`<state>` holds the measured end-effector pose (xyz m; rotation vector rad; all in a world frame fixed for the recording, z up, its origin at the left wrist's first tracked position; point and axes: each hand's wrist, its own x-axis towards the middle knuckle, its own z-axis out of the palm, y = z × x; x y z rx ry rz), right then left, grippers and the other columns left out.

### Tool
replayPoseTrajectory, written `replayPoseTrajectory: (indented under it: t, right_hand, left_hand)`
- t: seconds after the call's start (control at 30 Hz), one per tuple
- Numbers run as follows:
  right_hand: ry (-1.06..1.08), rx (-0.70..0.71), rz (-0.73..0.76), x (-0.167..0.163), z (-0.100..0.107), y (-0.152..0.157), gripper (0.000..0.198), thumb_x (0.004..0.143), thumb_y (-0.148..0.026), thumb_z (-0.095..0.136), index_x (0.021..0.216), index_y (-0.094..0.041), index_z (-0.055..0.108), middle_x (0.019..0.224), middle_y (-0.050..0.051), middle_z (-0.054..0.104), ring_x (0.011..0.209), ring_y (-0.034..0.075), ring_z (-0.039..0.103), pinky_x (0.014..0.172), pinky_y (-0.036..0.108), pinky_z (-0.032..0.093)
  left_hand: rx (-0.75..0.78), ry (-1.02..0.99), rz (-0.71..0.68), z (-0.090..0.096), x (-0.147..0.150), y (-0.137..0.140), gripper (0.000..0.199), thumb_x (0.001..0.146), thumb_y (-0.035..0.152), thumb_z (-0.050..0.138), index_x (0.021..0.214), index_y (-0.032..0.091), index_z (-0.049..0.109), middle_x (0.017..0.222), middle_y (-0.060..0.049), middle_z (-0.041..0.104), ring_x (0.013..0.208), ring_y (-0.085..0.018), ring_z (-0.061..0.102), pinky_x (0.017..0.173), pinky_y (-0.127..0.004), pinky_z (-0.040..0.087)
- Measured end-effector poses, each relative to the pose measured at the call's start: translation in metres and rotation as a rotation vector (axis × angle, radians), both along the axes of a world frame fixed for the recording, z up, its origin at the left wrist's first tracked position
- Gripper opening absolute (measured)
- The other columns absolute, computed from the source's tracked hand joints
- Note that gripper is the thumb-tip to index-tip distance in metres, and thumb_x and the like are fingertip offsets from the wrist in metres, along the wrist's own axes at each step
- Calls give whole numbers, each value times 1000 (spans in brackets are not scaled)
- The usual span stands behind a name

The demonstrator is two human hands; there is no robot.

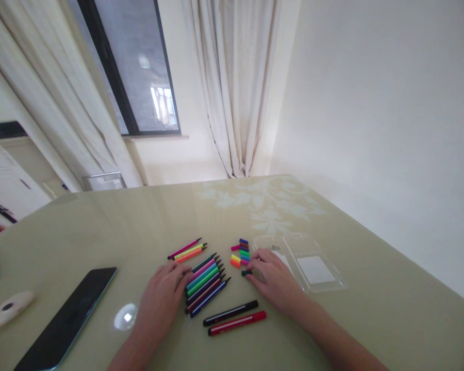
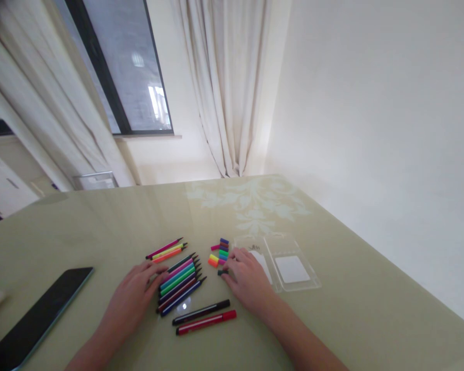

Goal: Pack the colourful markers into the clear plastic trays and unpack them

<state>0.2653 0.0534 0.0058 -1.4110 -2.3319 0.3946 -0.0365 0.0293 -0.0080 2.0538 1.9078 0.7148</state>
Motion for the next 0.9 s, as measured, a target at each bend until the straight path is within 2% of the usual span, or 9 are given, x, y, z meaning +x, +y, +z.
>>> replayPoseTrajectory:
  t: [0.2,0.4,0.53,0.73,0.9]
  right_hand:
    - [52,3,-9,0,3,1,7,90,-18,71,96,-21,72,107,7,69,105,25,62,93,36,47]
    - [194,-16,-35,0,7,2,10,93,-22,68,101,-23,73,94,2,75,87,21,68,82,32,47]
    - [227,-10,-27,-1,7,1,9,93,-24,67,99,-23,74,92,2,77,85,21,69,80,30,47]
    - [237,-7,1,-2,4,1,11,93,-25,66,100,-23,74,95,3,77,87,21,69,81,31,47]
    - [226,-12,6,-3,3,1,9,93,-23,67,99,-23,74,95,3,77,87,21,70,81,31,48]
  left_hand:
    - [-42,-59,22,-2,0,0,24,94,40,49,94,25,67,96,-5,72,94,-26,66,86,-40,50]
    - [38,-138,41,-7,0,2,32,97,41,41,103,26,69,108,-6,71,99,-25,69,86,-38,53]
    - [27,-82,34,-11,-1,4,35,96,44,45,107,26,73,111,-7,71,102,-26,68,89,-39,53]
    - [-14,10,45,-9,-6,3,39,97,36,38,99,26,76,109,-8,71,105,-28,66,93,-42,51]
    - [-18,36,51,-6,-9,1,32,94,37,44,97,25,74,107,-8,72,104,-29,66,92,-43,51]
